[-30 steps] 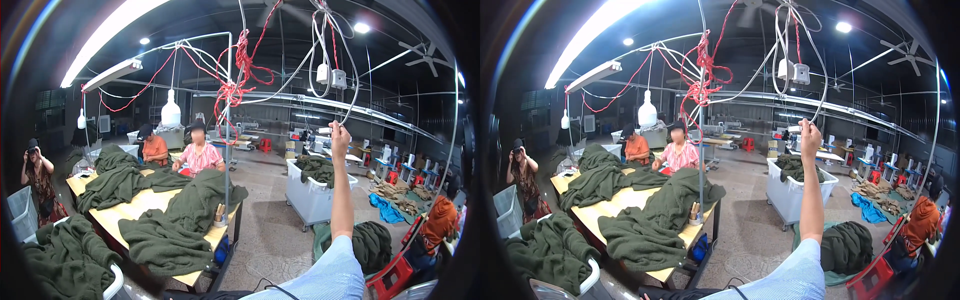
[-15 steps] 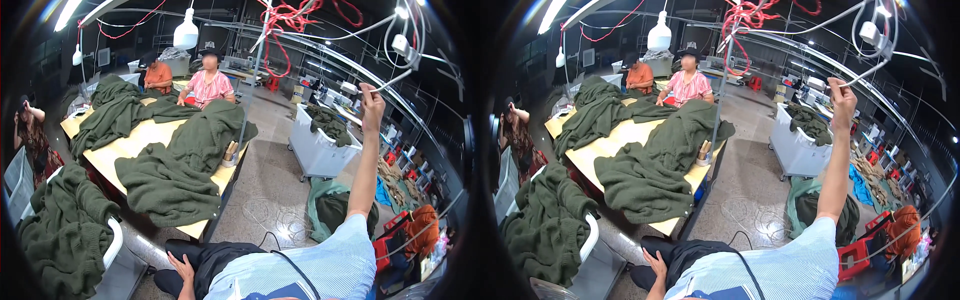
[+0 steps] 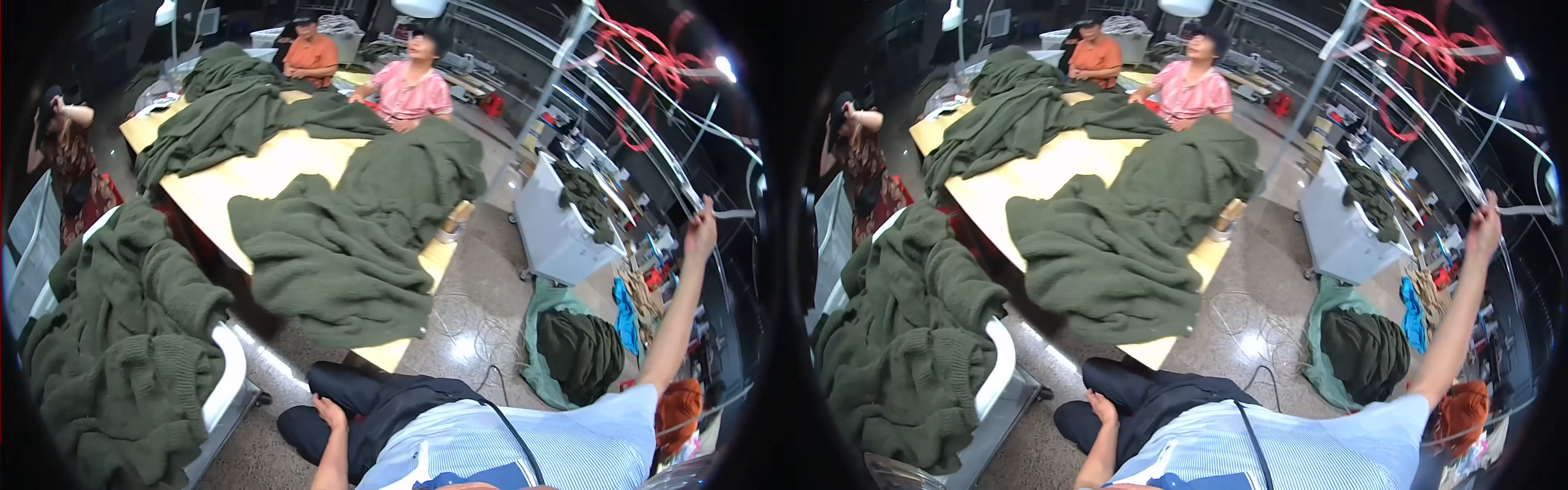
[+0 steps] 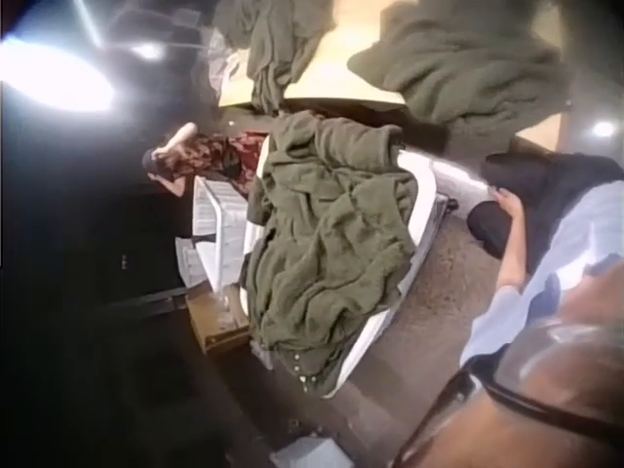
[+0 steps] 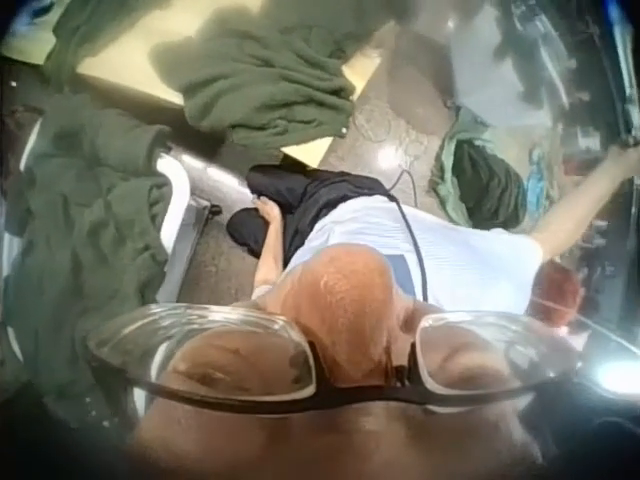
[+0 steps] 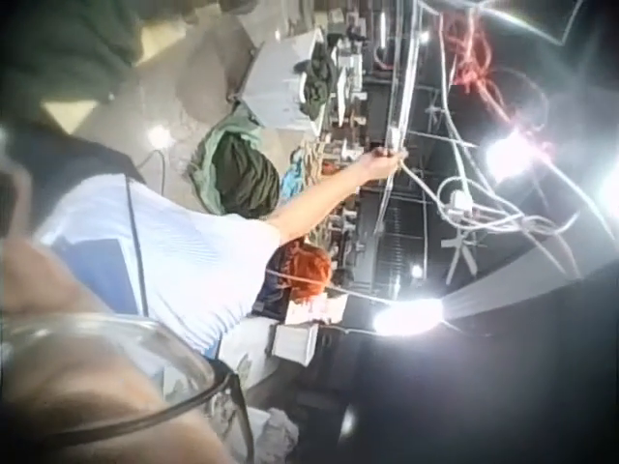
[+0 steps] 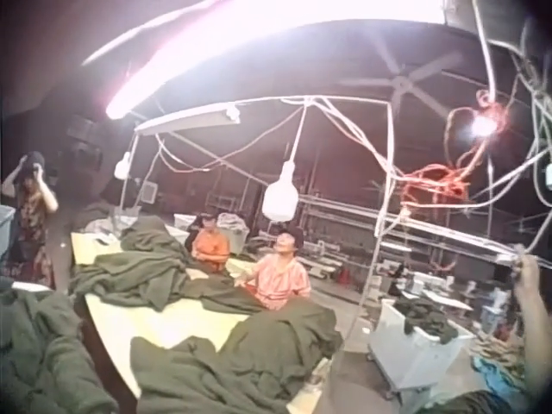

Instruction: Inspecting a knitted garment and removing small threads or lint by hand.

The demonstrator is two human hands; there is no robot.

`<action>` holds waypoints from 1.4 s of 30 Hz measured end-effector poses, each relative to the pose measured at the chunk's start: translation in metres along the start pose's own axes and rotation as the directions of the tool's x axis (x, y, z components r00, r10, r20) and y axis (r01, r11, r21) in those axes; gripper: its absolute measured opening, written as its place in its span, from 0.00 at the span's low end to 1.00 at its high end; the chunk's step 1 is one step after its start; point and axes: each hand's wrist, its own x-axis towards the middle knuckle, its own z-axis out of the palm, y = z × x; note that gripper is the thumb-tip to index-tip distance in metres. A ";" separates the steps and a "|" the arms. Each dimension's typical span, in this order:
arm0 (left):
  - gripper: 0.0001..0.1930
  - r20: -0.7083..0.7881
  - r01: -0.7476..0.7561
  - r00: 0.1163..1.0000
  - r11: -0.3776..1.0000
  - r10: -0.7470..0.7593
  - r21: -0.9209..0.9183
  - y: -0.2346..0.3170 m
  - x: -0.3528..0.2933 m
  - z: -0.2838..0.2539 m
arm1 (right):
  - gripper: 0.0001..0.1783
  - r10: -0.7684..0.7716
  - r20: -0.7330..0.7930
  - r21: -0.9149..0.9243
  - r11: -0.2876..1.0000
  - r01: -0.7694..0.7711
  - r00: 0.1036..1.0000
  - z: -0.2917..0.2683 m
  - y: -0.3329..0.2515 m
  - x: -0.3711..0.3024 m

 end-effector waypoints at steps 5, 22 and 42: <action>0.27 0.225 0.283 0.946 0.936 -0.235 -0.209 -0.012 -0.002 -0.025 | 0.16 0.112 0.010 -0.087 0.990 -0.111 0.994 -0.008 -0.022 0.035; 0.40 0.948 0.369 0.115 0.899 -0.296 0.236 0.282 -0.058 -0.242 | 0.18 0.616 0.110 -0.145 0.786 -0.601 0.780 0.036 -0.092 -0.097; 0.33 0.912 -0.401 0.407 0.906 0.042 0.137 0.396 -0.109 -0.438 | 0.19 0.769 0.157 -0.301 0.635 -0.712 0.620 0.045 -0.246 -0.197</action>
